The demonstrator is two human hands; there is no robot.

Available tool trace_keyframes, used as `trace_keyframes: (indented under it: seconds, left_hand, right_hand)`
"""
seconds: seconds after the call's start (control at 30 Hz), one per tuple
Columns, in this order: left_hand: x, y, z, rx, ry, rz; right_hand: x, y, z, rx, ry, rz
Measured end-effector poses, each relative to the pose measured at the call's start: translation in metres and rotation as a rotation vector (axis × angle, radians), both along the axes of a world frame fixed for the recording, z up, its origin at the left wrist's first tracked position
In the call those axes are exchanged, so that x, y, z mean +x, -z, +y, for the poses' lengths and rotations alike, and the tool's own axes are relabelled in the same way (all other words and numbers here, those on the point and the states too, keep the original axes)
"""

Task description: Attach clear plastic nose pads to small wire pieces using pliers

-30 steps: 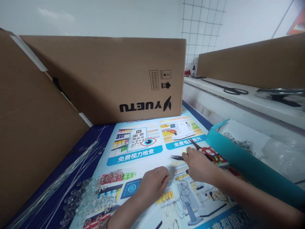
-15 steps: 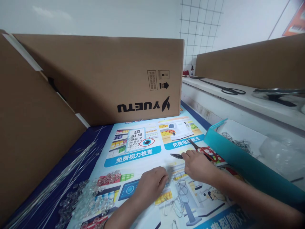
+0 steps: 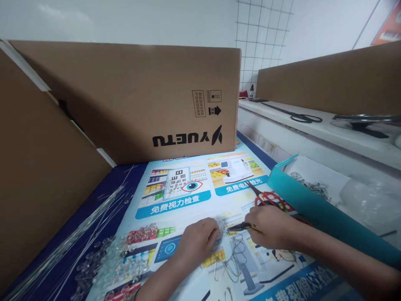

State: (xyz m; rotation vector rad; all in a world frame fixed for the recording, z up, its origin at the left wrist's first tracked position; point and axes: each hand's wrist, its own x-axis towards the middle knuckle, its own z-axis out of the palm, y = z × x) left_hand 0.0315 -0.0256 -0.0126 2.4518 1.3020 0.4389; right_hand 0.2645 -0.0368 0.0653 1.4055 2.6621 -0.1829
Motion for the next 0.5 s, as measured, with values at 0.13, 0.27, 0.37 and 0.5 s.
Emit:
trace_keyframes:
  seconds: [0.13, 0.27, 0.37, 0.5]
  left_hand:
    - [0.000, 0.000, 0.000, 0.023, 0.002, 0.015]
    - [0.000, 0.000, 0.000, 0.030, 0.006, 0.012]
    - [0.000, 0.000, 0.000, 0.021, 0.013, 0.009]
    - [0.000, -0.001, 0.000, 0.016, 0.018, 0.001]
  right_hand:
    - [-0.011, -0.002, -0.001, 0.063, -0.032, -0.028]
    - [-0.020, -0.002, -0.003, 0.083, -0.054, -0.069]
    - [-0.024, -0.001, -0.002, 0.105, -0.080, -0.098]
    - [-0.028, 0.000, -0.002, 0.112, -0.129, -0.124]
